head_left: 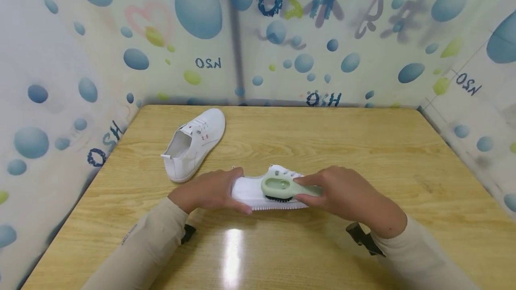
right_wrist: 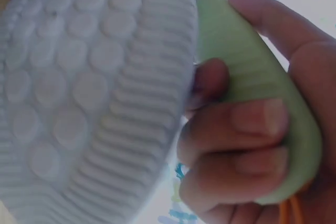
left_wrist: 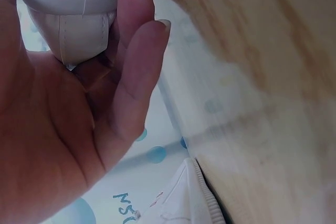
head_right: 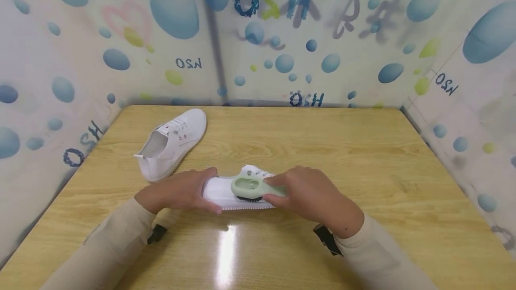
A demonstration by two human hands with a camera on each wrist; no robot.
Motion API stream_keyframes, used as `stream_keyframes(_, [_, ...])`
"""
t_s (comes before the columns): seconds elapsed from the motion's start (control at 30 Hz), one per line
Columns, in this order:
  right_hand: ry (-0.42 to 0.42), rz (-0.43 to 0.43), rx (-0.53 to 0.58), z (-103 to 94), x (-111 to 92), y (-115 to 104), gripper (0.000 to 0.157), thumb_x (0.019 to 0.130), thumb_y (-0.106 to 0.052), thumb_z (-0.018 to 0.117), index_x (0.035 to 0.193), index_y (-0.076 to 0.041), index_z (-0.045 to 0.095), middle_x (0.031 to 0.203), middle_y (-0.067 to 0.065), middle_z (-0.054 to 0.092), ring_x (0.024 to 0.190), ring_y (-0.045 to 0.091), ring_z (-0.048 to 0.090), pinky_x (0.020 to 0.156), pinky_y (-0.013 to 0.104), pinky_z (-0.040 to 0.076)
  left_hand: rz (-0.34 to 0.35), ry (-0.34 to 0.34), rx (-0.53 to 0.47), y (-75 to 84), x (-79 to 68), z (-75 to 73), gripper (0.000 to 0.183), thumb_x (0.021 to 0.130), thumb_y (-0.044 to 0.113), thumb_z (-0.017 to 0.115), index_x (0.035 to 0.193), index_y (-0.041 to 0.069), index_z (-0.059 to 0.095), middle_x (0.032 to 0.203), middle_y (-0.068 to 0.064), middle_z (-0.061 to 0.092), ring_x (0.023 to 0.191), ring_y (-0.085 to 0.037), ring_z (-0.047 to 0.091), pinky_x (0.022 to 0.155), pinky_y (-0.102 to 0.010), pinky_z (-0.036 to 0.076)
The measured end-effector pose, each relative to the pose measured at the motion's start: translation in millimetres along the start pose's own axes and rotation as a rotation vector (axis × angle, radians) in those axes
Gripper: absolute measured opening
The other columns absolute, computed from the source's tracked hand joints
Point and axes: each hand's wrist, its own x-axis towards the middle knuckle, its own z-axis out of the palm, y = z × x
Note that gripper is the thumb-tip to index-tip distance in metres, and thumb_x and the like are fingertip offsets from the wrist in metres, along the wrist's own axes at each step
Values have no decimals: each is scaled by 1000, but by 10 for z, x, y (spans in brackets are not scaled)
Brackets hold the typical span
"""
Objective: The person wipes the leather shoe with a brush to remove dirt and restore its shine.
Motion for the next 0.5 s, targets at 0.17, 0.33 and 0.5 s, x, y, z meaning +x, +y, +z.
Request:
stream_keyframes(0.17, [-7, 49, -8, -66, -56, 19, 38, 90, -45, 71, 123, -27, 72, 92, -1, 77, 61, 8, 47, 52, 27, 35, 7, -1, 7, -1, -1, -4, 76, 66, 71, 79, 114, 20, 50, 82, 4, 61, 70, -14, 57, 60, -32, 44])
stream_keyframes(0.33, [11, 22, 6, 1, -15, 8, 38, 91, -47, 70, 123, -28, 72, 101, -1, 77, 73, 6, 60, 60, 29, 44, 8, 1, 4, -6, -1, -9, 73, 67, 69, 80, 112, 20, 49, 81, 4, 61, 69, -14, 57, 60, -32, 44])
stream_keyframes(0.5, [37, 6, -25, 75, 18, -18, 39, 91, -47, 69, 124, -26, 71, 105, 0, 77, 79, 9, 66, 61, 32, 49, 0, -10, -9, -1, -9, -12, 75, 66, 70, 79, 113, 20, 49, 82, 4, 61, 69, -14, 57, 59, -32, 45])
